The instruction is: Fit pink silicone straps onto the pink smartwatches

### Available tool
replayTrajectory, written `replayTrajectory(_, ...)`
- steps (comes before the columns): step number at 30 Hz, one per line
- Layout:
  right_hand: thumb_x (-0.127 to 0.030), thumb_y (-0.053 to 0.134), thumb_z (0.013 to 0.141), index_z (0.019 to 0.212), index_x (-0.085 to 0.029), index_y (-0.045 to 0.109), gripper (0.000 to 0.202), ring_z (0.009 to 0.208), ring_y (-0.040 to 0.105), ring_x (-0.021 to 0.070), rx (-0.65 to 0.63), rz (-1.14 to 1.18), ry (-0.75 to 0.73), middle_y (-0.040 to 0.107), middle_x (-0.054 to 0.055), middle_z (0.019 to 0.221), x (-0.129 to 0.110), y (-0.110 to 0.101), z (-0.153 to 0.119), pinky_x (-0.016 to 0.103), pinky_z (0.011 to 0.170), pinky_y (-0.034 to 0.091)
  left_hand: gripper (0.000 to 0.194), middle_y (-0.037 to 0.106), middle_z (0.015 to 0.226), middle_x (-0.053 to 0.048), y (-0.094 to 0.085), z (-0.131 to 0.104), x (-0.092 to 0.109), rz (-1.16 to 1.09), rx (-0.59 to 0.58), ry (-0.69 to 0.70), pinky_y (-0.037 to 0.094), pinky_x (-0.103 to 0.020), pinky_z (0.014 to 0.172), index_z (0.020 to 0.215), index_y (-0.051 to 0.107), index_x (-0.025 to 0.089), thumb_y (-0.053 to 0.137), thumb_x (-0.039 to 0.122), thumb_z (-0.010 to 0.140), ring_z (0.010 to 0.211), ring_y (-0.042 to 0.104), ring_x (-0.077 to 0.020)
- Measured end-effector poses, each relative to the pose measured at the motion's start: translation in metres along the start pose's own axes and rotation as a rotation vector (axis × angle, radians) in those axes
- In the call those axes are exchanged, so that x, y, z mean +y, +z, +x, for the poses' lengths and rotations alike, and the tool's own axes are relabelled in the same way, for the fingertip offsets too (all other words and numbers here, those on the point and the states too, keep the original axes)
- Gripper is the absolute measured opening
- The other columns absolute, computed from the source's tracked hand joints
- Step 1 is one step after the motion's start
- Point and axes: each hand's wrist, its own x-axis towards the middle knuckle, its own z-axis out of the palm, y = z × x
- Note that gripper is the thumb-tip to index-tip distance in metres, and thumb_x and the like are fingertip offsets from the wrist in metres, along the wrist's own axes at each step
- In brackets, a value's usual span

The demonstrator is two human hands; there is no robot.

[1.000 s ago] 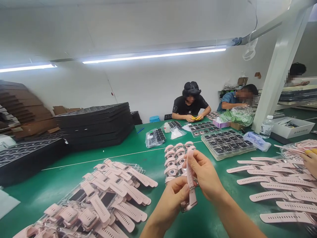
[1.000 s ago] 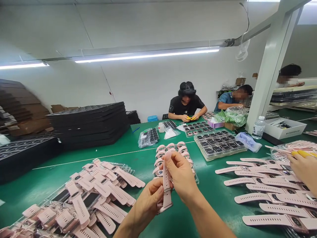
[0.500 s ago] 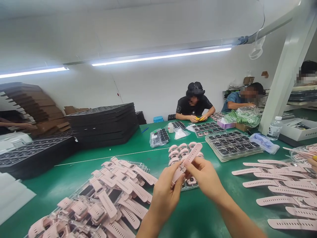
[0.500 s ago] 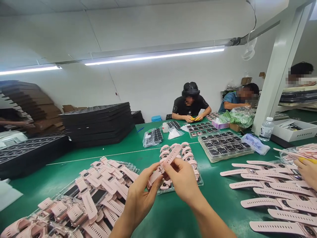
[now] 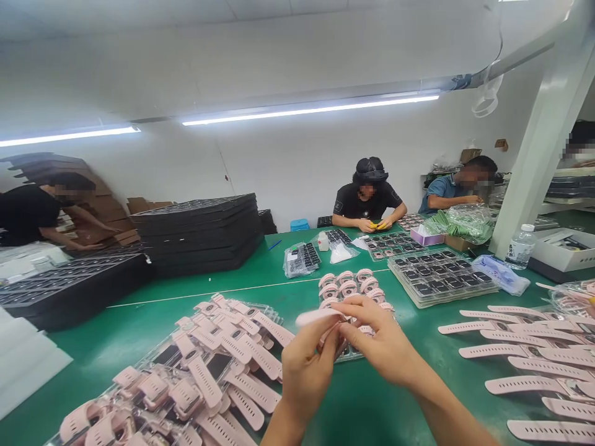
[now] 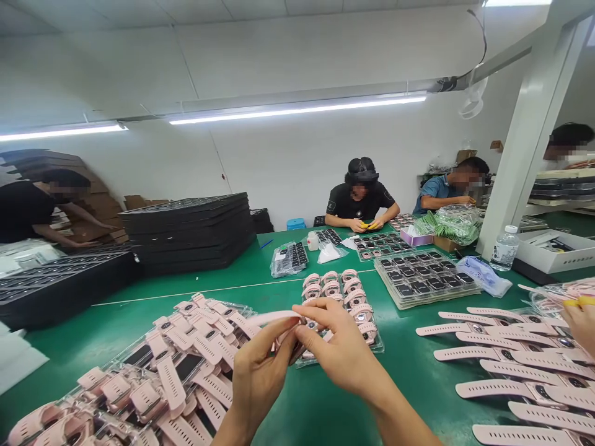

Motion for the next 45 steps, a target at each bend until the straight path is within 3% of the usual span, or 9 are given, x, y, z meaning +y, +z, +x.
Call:
replayTrajectory(3,-0.028,0.063,0.089,0.131,-0.032,0.063,0.043,0.108,0.061,0.0217,-0.029,-0.007,0.037,0.067,0.003,0.120,-0.003,0.001,-0.002,0.037,0.096,0.047,0.018,0.078,0.082,-0.005,-0.002,0.001,0.000,-0.226,0.036,-0.391,0.056,-0.024,0.055,0.092,0.078,0.018,0.070,0.032,0.083,0.071,0.072,-0.0205)
replayTrajectory(5,-0.024,0.060,0.089,0.127,-0.030,0.066,0.039,0.101,0.063,0.0210,-0.022,-0.028,0.040,0.069,0.003,0.113,-0.004,0.002,-0.003,0.037,0.095,0.047,0.022,0.078,0.088,-0.007,-0.004,0.005,-0.001,-0.301,0.070,-0.476,0.057,-0.026,0.063,0.091,0.078,0.018,0.074,0.036,0.079,0.079,0.071,-0.0218)
replayTrajectory(8,-0.016,0.059,0.085,0.121,-0.028,0.066,0.038,0.098,0.061,0.0201,-0.004,-0.060,0.038,0.068,0.001,0.105,-0.005,0.003,-0.005,0.035,0.093,0.047,0.021,0.076,0.085,-0.005,-0.006,0.009,-0.003,-0.356,0.100,-0.475,0.055,-0.027,0.070,0.084,0.077,0.019,0.076,0.038,0.077,0.080,0.067,-0.0199)
replayTrajectory(12,-0.022,0.066,0.084,0.117,-0.025,0.055,0.035,0.079,0.060,0.0165,-0.069,0.138,0.150,0.062,-0.002,0.089,-0.003,0.006,-0.006,0.028,0.070,0.050,0.030,0.070,0.092,-0.006,-0.004,0.007,0.000,-0.499,-0.104,-0.438,0.052,-0.026,0.070,0.080,0.073,0.017,0.067,0.045,0.087,0.080,0.064,-0.0184)
replayTrajectory(17,-0.042,0.061,0.092,0.095,-0.021,0.055,0.023,0.074,0.057,0.0141,-0.021,0.371,0.137,0.060,-0.002,0.082,0.000,0.008,-0.001,0.025,0.066,0.047,0.035,0.067,0.102,-0.006,0.000,0.002,0.005,-0.715,-0.227,-0.445,0.054,-0.028,0.083,0.116,0.064,0.024,0.069,0.043,0.087,0.097,0.063,-0.0201)
replayTrajectory(22,-0.057,0.063,0.087,0.088,-0.020,0.057,0.038,0.064,0.049,0.0119,0.117,0.458,0.107,0.052,-0.004,0.071,0.004,0.003,0.002,0.023,0.060,0.043,0.043,0.068,0.112,-0.008,0.001,0.007,0.001,-0.458,-0.212,-0.473,0.053,-0.032,0.089,0.121,0.062,0.022,0.074,0.037,0.083,0.102,0.063,-0.0220)
replayTrajectory(28,-0.055,0.063,0.088,0.090,-0.019,0.062,0.037,0.068,0.050,0.0128,-0.005,0.383,0.133,0.056,-0.002,0.077,0.003,0.000,0.002,0.024,0.062,0.044,0.033,0.075,0.101,-0.008,0.002,0.010,0.004,-0.436,-0.216,-0.487,0.055,-0.032,0.087,0.109,0.071,0.018,0.069,0.041,0.086,0.097,0.068,-0.0244)
replayTrajectory(34,-0.056,0.066,0.086,0.087,-0.019,0.060,0.038,0.065,0.048,0.0111,0.044,0.523,0.131,0.053,-0.004,0.074,0.004,0.007,0.002,0.022,0.060,0.043,0.046,0.073,0.103,-0.009,0.003,0.006,0.000,-0.421,-0.210,-0.505,0.057,-0.034,0.085,0.119,0.067,0.019,0.073,0.045,0.082,0.094,0.067,-0.0236)
replayTrajectory(45,-0.052,0.059,0.092,0.088,-0.020,0.061,0.033,0.072,0.051,0.0146,0.077,0.488,0.060,0.054,-0.001,0.078,0.017,0.015,-0.002,0.025,0.066,0.047,0.032,0.074,0.107,-0.007,0.001,0.006,0.002,-0.304,-0.271,-0.445,0.055,-0.036,0.091,0.113,0.072,0.023,0.066,0.042,0.089,0.099,0.067,-0.0241)
